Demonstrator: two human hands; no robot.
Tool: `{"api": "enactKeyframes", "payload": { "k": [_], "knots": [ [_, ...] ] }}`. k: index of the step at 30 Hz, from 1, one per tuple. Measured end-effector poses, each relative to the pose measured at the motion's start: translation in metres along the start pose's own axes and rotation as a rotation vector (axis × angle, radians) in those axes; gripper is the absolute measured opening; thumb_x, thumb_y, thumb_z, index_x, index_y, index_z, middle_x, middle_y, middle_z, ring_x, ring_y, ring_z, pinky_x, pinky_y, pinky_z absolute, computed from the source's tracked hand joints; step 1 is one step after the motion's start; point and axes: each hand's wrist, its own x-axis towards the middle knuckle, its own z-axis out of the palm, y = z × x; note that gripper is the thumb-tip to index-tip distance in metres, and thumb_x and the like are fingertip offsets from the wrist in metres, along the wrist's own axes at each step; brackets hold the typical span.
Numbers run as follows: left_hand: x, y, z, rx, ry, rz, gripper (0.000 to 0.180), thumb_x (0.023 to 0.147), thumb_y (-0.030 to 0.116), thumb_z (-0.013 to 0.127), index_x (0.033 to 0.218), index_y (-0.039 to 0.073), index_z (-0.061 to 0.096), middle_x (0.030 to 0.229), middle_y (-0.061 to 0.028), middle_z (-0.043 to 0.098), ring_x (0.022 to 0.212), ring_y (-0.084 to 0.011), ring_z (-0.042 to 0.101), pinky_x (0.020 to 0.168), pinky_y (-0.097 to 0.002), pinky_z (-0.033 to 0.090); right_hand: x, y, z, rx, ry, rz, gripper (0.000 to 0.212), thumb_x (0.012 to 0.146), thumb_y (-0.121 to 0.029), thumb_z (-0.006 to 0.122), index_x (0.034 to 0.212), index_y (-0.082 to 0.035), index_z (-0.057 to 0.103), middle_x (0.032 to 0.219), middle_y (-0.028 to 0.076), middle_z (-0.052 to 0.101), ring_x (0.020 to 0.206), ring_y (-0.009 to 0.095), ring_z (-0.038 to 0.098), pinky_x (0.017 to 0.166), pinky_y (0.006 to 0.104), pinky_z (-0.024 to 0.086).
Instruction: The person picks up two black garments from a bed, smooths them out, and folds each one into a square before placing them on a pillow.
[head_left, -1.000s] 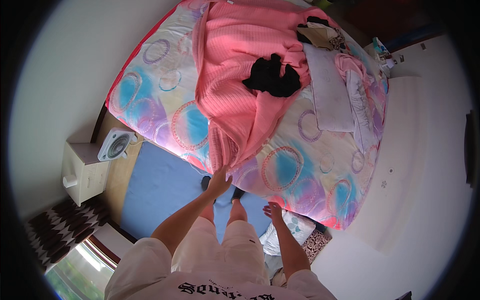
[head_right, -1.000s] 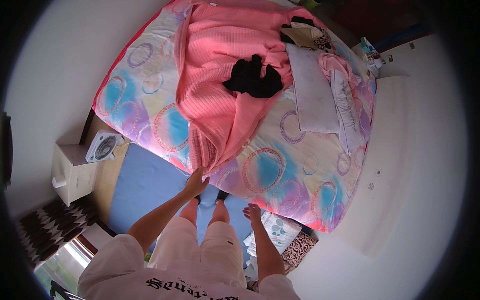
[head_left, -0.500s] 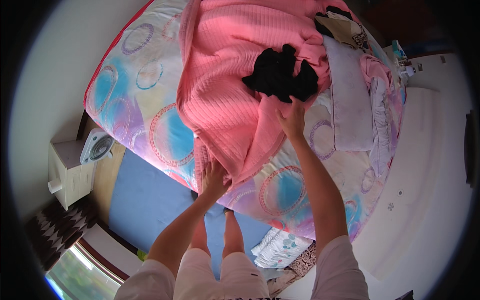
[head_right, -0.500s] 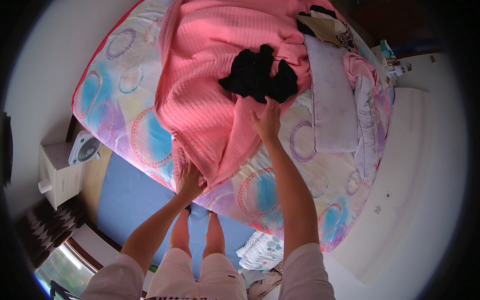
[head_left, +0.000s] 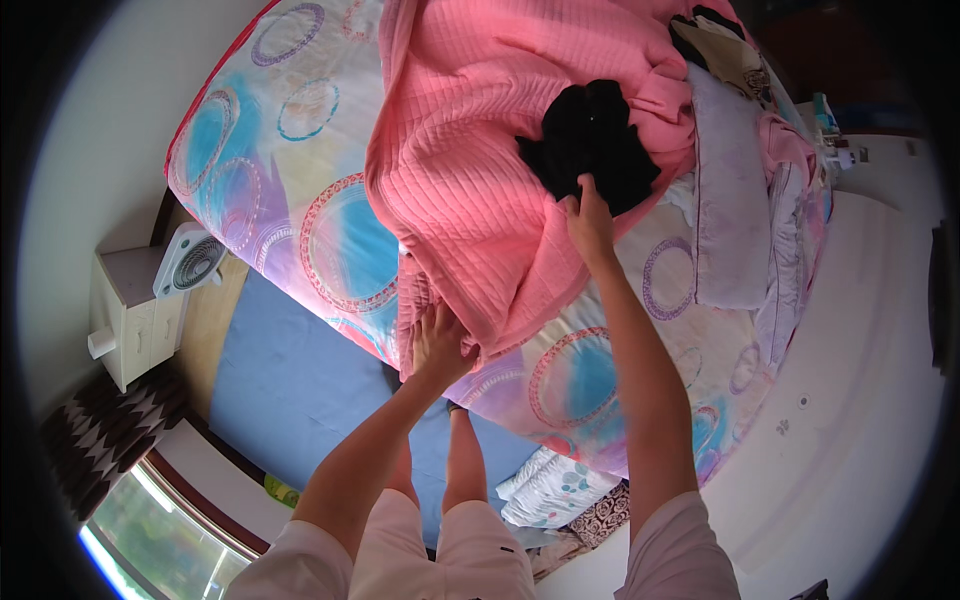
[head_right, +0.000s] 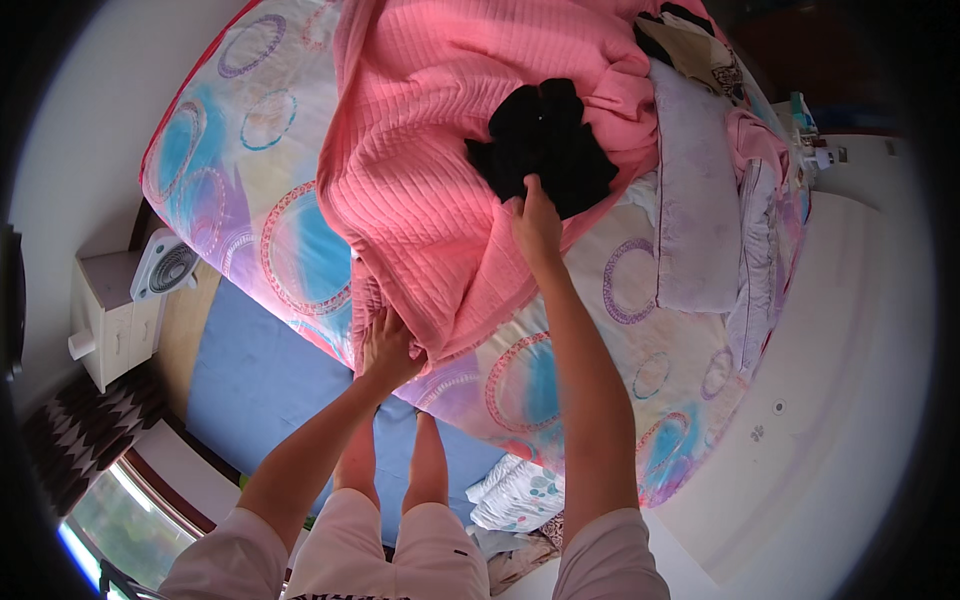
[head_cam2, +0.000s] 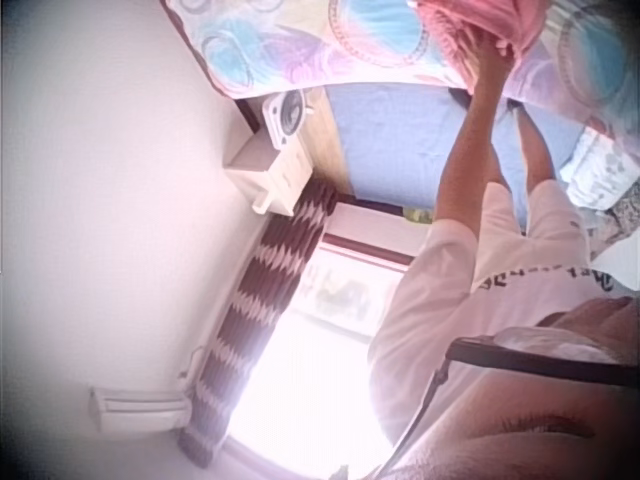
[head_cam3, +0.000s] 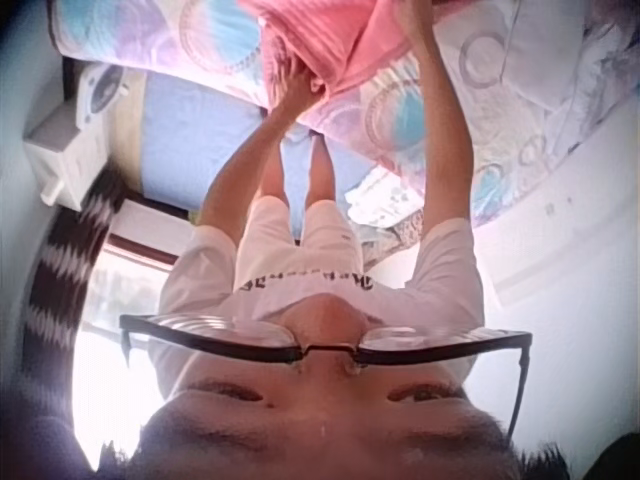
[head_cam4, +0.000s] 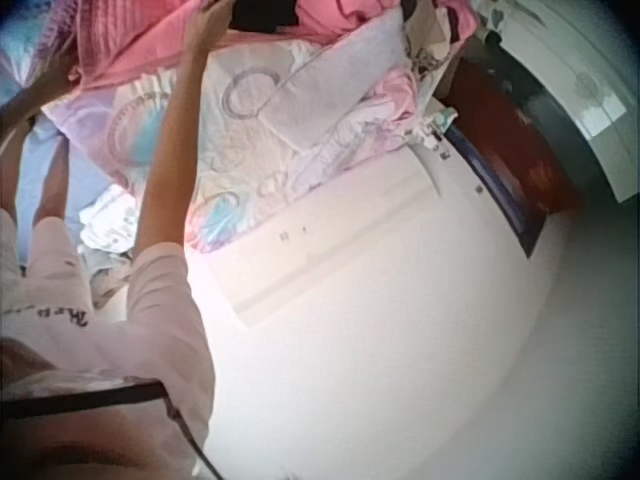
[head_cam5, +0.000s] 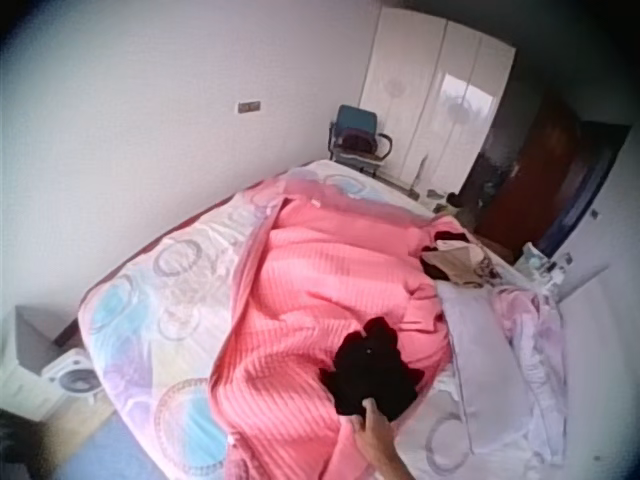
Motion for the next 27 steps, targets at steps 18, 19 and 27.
{"api": "enactKeyframes", "payload": {
  "k": [18, 19, 27],
  "knots": [
    [-0.063, 0.012, -0.051, -1.633, -0.07, -0.648, 0.032, 0.093, 0.01, 0.075, 0.121, 0.005, 0.06, 0.108, -0.0053, 0.068, 0.098, -0.0152, 0.067, 0.086, -0.0289, 0.055, -0.36, -0.106, 0.031, 0.894, -0.352, 0.241, 0.033, 0.092, -0.012, 0.076, 0.12, -0.004, 0.058, 0.133, 0.012, 0.047, 0.12, 0.021, 0.056, 0.089, 0.0307, 0.056],
    [-0.064, 0.009, -0.054, -1.633, -0.076, -0.648, 0.032, 0.093, 0.01, 0.075, 0.121, 0.005, 0.06, 0.108, -0.0053, 0.068, 0.098, -0.0152, 0.067, 0.086, -0.0289, 0.055, -0.351, -0.101, 0.032, 0.891, -0.168, 0.212, 0.03, 0.093, -0.009, 0.074, 0.119, -0.006, 0.059, 0.132, 0.011, 0.05, 0.116, 0.021, 0.057, 0.086, 0.0292, 0.056],
    [-0.058, -0.011, -0.066, -1.654, -0.039, -0.536, 0.029, 0.089, 0.0, 0.075, 0.103, 0.012, 0.053, 0.098, -0.0014, 0.066, 0.094, -0.0114, 0.066, 0.086, -0.0274, 0.054, -0.192, -0.095, 0.016, 0.218, 0.252, -0.07, 0.06, 0.085, -0.017, 0.08, 0.136, -0.006, 0.051, 0.13, 0.017, 0.058, 0.12, 0.037, 0.058, 0.098, 0.0449, 0.049]
  ]
}}
